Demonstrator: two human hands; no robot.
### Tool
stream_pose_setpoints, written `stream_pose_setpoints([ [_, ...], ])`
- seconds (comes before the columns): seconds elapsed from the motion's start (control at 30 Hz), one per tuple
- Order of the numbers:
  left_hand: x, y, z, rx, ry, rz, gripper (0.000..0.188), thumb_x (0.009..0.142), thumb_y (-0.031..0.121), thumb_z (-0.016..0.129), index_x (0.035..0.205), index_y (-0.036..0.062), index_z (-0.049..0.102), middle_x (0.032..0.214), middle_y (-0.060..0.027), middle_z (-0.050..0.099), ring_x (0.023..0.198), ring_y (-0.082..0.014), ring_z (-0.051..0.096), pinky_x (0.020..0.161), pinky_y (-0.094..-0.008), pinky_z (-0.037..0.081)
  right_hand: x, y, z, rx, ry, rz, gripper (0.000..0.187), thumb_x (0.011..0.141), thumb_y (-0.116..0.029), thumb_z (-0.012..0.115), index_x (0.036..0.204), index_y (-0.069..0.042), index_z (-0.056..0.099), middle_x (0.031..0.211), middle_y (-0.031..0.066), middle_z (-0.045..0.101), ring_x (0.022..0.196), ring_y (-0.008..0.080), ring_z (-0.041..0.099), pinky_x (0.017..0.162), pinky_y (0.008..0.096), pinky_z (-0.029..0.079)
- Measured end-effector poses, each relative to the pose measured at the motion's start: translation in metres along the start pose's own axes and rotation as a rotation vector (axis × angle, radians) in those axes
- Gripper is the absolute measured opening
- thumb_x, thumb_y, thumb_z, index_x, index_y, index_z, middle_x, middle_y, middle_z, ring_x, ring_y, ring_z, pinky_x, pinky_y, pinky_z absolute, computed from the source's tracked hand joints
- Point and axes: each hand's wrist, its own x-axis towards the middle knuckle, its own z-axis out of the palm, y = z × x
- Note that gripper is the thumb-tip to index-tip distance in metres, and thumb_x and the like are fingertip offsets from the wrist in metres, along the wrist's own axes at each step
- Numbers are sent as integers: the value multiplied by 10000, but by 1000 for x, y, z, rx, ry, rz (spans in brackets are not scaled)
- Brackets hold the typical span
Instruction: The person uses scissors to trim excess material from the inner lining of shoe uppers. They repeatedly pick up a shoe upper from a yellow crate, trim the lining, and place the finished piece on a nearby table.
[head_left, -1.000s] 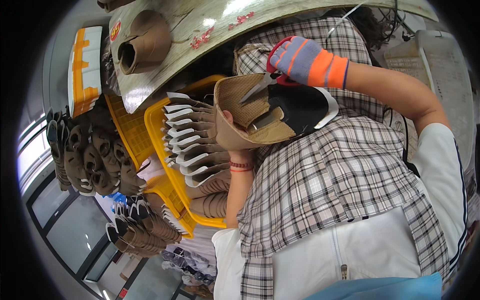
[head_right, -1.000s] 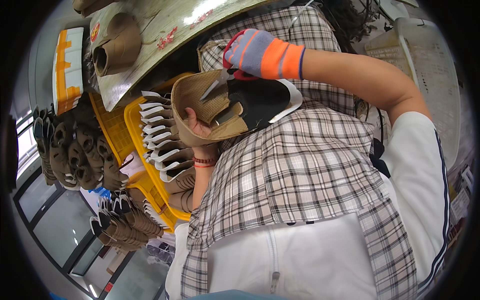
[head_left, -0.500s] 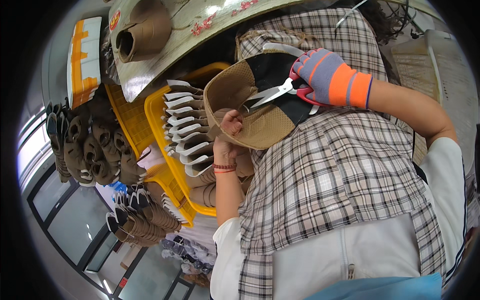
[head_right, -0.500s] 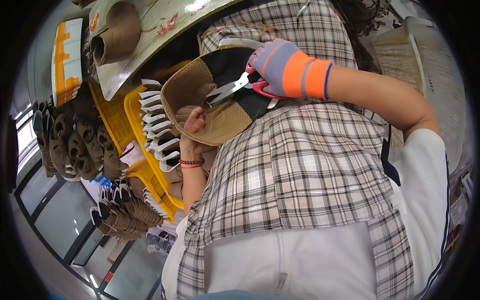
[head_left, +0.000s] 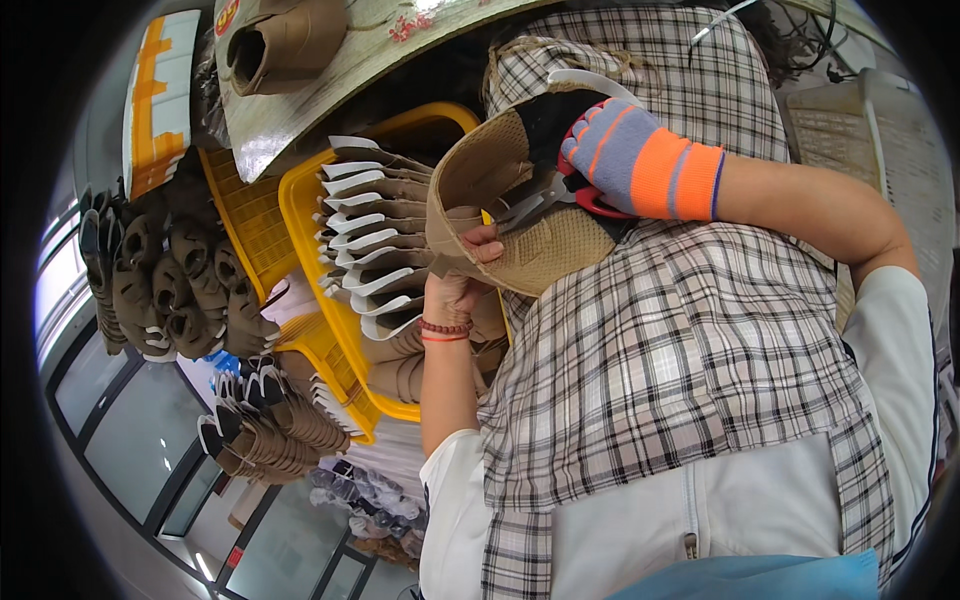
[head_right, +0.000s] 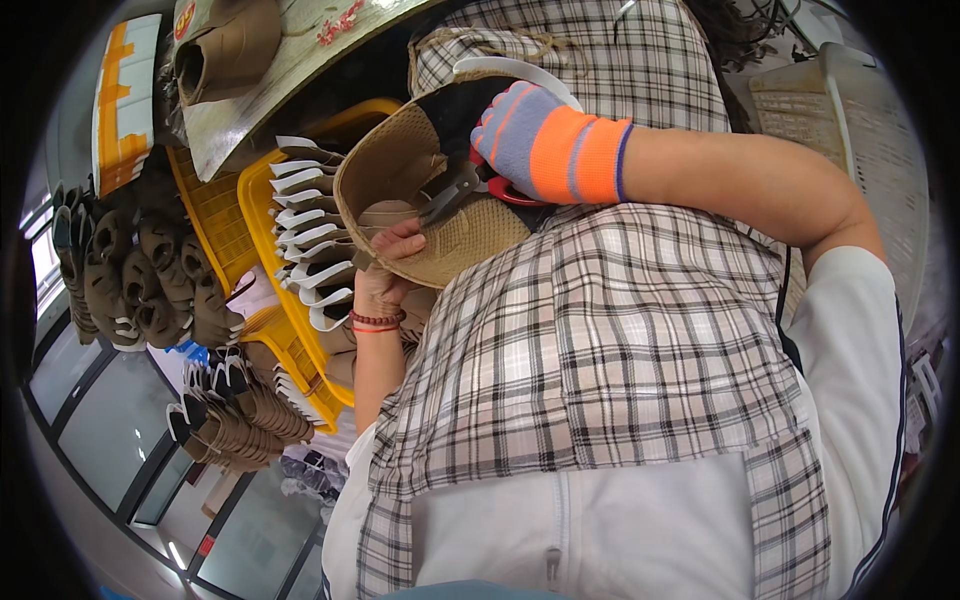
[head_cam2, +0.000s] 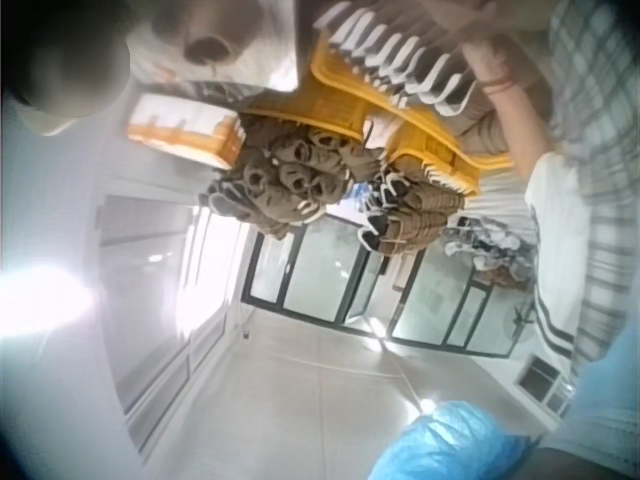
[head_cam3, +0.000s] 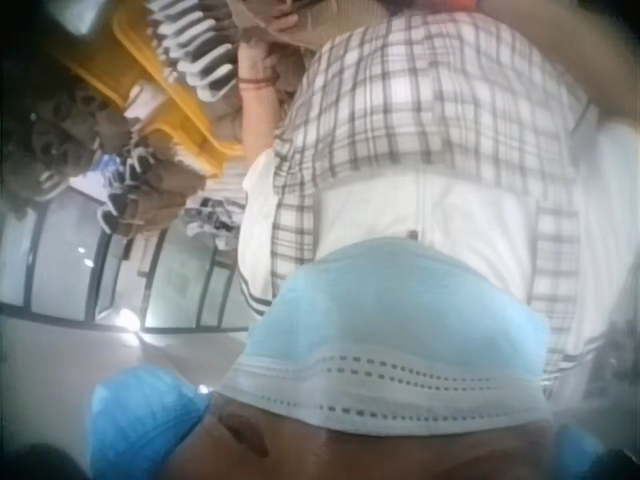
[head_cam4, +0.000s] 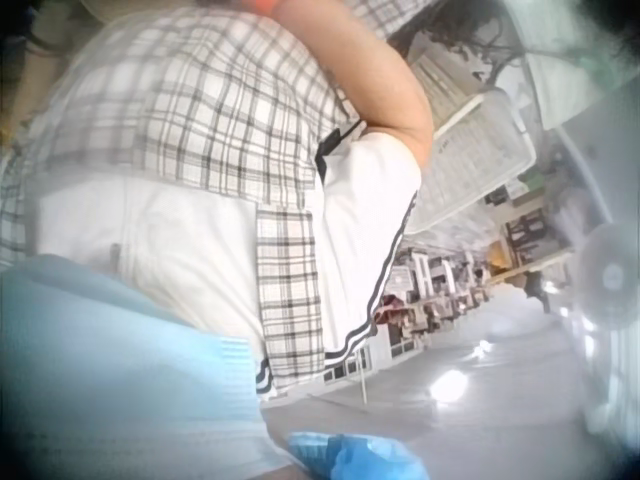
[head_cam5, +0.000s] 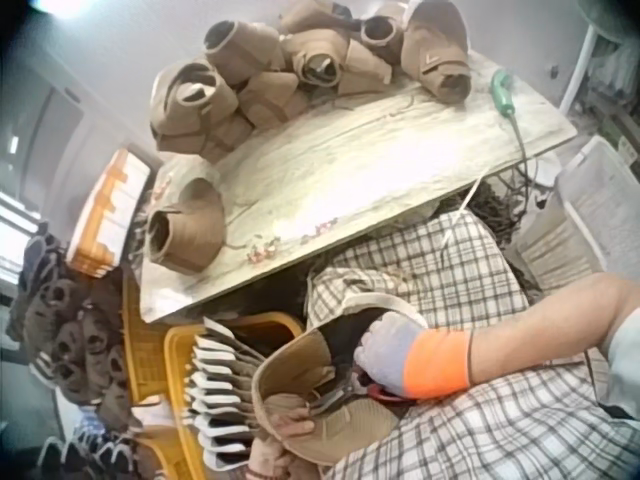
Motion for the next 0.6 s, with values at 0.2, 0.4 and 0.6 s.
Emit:
stream_pose_setpoints([
  [0.2,2,-3,-3,-7,26,47,318,706,-56,777,1001,14,678,932,-80,689,810,-205,669,746,-343,568,4,-2,0,-8,-43,6,210,737,-248,702,877,-94,675,783,75,677,764,241,664,658,336,498],
  [0.4,3,-9,-6,58,-20,70,367,795,-25,674,1143,-108,591,1091,-188,664,971,-247,667,894,-331,532,-11,17,1,199,-119,195,305,774,-277,703,1008,-87,659,813,54,671,735,276,647,712,370,513],
  [0.6,7,-10,2,8,15,67,355,708,-50,783,1039,-8,662,969,-78,678,896,-196,650,828,-338,539,-44,36,6,200,70,32,308,712,-237,730,949,-70,625,917,65,633,892,262,595,825,362,472],
])
